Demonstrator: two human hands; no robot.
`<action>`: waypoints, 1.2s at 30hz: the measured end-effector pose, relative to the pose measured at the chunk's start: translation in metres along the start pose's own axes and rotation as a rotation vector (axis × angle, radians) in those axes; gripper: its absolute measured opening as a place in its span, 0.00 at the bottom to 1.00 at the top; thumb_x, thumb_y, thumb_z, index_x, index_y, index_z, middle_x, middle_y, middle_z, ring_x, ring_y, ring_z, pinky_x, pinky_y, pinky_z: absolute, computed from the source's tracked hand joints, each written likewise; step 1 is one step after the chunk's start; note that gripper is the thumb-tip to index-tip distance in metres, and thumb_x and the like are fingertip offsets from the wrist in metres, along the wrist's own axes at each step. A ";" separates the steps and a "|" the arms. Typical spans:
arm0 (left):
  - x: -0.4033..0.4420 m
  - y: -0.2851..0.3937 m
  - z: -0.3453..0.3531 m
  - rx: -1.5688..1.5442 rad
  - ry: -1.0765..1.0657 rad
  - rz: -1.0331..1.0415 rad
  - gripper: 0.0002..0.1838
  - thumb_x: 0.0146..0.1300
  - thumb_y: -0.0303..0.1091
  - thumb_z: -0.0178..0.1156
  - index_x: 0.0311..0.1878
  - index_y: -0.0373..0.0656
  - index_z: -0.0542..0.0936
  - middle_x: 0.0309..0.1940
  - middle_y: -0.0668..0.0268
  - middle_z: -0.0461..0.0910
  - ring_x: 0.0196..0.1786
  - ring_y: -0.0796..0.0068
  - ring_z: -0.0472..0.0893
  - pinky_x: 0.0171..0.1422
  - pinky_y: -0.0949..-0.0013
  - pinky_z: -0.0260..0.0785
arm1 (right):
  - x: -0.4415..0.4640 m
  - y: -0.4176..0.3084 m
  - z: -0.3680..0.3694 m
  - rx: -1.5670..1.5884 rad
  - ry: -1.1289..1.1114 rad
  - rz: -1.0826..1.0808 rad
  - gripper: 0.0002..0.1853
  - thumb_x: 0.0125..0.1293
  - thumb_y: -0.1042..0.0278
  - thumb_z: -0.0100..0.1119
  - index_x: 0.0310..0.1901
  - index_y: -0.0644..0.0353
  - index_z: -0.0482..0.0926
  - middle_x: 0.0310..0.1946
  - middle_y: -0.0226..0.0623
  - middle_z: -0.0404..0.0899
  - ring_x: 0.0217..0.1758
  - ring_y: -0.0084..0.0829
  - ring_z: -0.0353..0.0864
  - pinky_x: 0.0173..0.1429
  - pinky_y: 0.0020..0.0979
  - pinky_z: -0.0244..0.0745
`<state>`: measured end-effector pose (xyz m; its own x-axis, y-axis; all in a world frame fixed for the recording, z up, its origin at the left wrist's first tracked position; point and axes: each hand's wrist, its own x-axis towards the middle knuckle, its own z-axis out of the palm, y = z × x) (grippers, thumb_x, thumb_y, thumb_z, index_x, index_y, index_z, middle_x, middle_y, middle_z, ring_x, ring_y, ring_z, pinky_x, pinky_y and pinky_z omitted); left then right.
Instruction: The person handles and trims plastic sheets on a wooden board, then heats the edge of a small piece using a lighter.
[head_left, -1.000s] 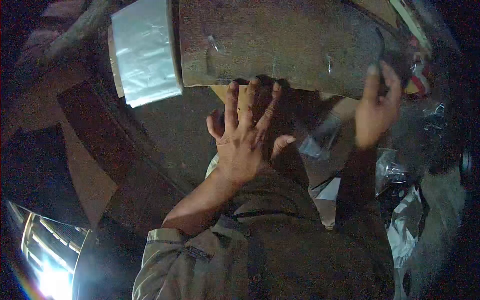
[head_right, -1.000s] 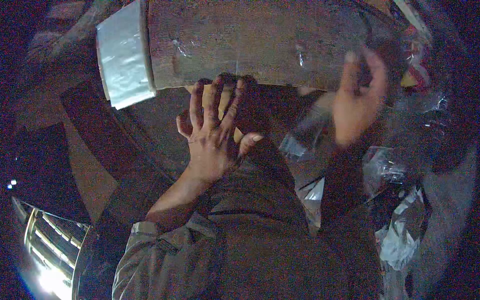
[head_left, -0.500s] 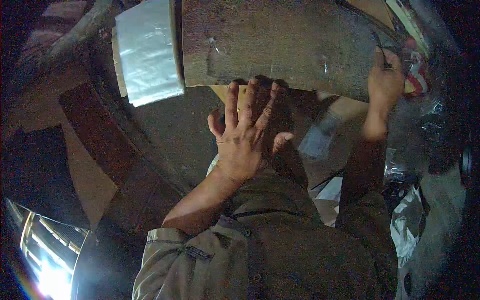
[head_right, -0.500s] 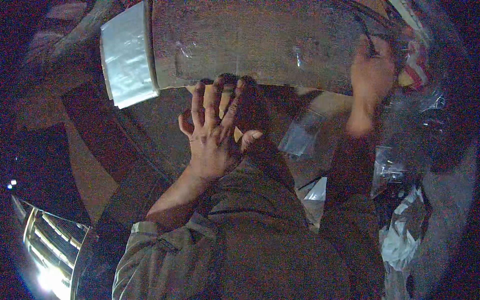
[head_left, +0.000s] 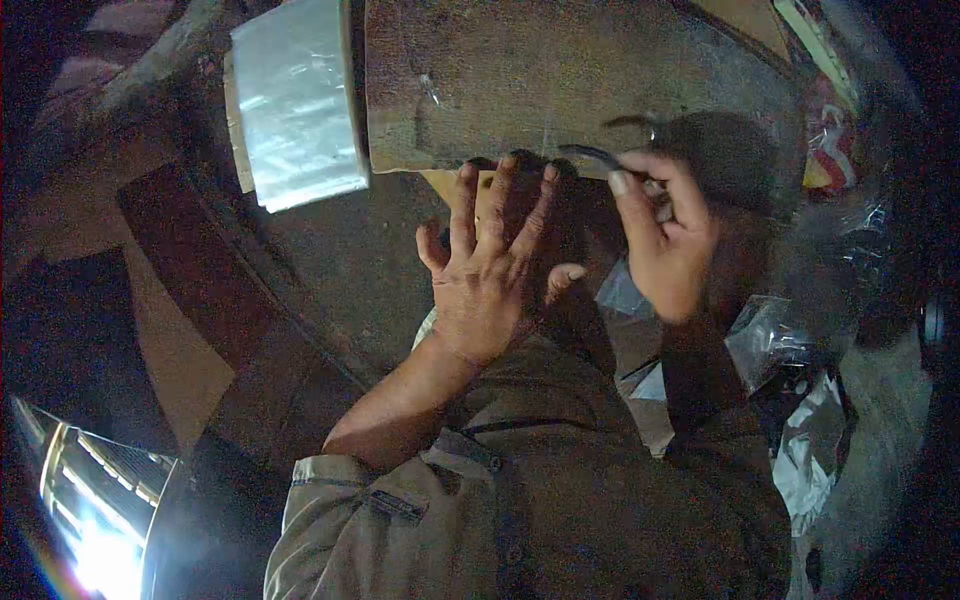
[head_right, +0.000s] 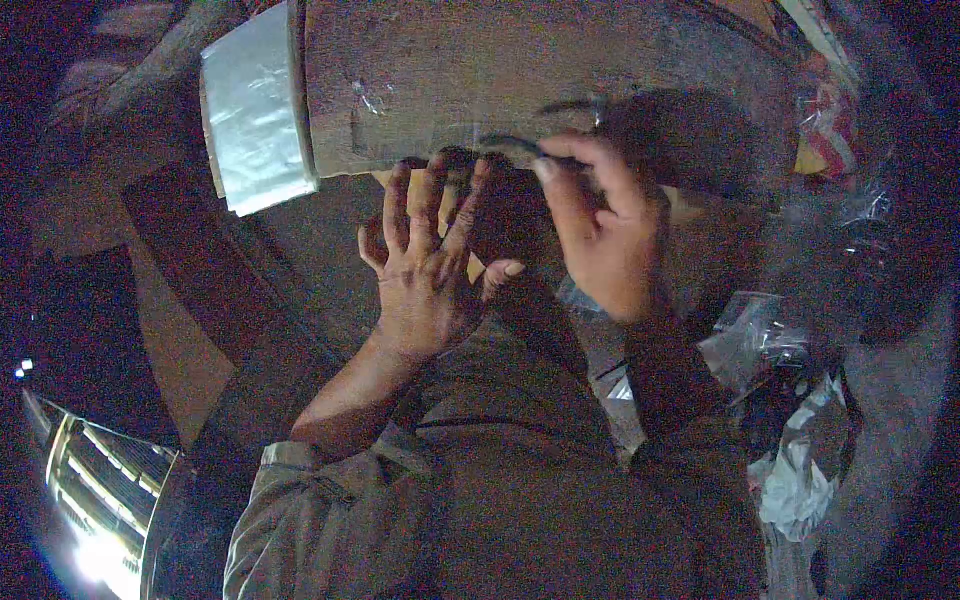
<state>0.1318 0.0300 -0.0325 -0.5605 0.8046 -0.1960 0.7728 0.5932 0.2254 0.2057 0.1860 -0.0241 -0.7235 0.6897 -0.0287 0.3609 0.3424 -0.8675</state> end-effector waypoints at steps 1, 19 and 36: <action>0.000 -0.001 0.001 0.001 0.001 -0.001 0.40 0.56 0.69 0.45 0.71 0.65 0.56 0.72 0.63 0.51 0.71 0.52 0.52 0.59 0.40 0.49 | -0.001 0.001 0.004 -0.012 -0.022 -0.045 0.07 0.61 0.74 0.60 0.41 0.62 0.78 0.36 0.36 0.81 0.37 0.26 0.80 0.43 0.27 0.73; -0.001 -0.001 0.002 -0.035 -0.003 -0.003 0.40 0.57 0.72 0.40 0.70 0.62 0.60 0.70 0.60 0.55 0.71 0.51 0.53 0.65 0.41 0.36 | 0.000 0.001 0.017 0.036 -0.041 -0.060 0.06 0.63 0.75 0.57 0.41 0.63 0.78 0.37 0.36 0.81 0.42 0.24 0.79 0.47 0.25 0.71; 0.001 -0.001 -0.004 -0.042 0.005 -0.008 0.41 0.56 0.71 0.44 0.69 0.60 0.61 0.67 0.61 0.59 0.69 0.52 0.55 0.66 0.43 0.36 | -0.008 0.007 0.002 0.004 0.128 0.072 0.06 0.61 0.73 0.61 0.39 0.60 0.79 0.33 0.33 0.82 0.35 0.19 0.78 0.40 0.23 0.72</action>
<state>0.1295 0.0302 -0.0293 -0.5677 0.8002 -0.1936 0.7553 0.5997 0.2642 0.2127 0.1819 -0.0306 -0.6149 0.7881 -0.0275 0.4065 0.2868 -0.8675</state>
